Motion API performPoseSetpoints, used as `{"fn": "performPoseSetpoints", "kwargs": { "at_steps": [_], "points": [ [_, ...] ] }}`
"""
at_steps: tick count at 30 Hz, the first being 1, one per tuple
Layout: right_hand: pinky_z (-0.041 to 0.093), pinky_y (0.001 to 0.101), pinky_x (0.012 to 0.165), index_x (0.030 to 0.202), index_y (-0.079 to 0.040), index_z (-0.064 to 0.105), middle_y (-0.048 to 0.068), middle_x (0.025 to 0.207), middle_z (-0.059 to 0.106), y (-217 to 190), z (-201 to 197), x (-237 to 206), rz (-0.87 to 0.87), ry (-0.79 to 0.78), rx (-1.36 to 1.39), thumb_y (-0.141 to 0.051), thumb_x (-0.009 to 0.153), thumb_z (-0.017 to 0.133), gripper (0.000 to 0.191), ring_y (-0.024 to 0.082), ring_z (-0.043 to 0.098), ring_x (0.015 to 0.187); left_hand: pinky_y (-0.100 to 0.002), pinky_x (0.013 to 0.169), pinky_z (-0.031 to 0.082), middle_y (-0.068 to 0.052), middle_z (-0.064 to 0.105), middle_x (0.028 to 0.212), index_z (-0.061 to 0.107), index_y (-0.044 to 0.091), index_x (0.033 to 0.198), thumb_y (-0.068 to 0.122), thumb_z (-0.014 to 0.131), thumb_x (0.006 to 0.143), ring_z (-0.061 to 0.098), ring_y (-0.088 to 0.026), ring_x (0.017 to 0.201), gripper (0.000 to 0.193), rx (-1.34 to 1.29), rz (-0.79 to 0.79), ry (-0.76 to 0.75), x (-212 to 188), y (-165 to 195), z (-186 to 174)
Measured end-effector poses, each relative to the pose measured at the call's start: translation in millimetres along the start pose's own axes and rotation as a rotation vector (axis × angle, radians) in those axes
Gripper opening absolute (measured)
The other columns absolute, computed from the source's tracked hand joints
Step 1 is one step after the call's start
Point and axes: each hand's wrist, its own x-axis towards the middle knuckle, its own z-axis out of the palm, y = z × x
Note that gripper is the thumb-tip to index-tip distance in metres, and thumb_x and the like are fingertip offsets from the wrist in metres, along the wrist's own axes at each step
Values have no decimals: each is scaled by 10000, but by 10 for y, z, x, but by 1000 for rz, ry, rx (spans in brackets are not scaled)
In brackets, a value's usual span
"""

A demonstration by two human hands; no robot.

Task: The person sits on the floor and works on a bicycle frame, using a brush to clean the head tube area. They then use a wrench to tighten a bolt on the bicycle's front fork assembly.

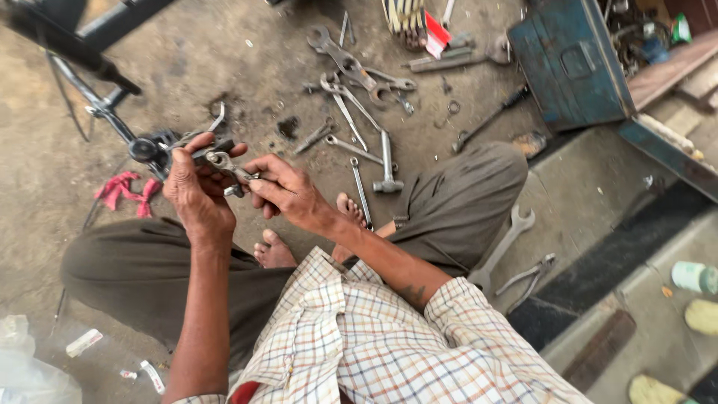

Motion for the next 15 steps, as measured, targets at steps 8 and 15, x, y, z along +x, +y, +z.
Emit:
{"fn": "performPoseSetpoints", "kwargs": {
  "at_steps": [8, 15],
  "points": [
    [512, 229, 545, 1408, -65, 536, 23, 843, 657, 60, -142, -78, 83, -12, 173, -178, 1077, 560, 351, 81, 615, 635, -330, 829, 618, -188, 721, 1175, 521, 6, 1487, 447, 423, 1139, 755, -231, 1031, 571, 229, 61, -25, -84, -140, 161],
    [540, 234, 622, 1381, -51, 617, 20, 1023, 712, -249, -394, 2, -167, 46, -29, -123, 1077, 600, 312, 86, 639, 782, -265, 668, 608, -133, 764, 1112, 439, 44, 1527, 442, 379, 1110, 702, -129, 772, 580, 258, 98, -149, 47, 56, 493]
  ]
}}
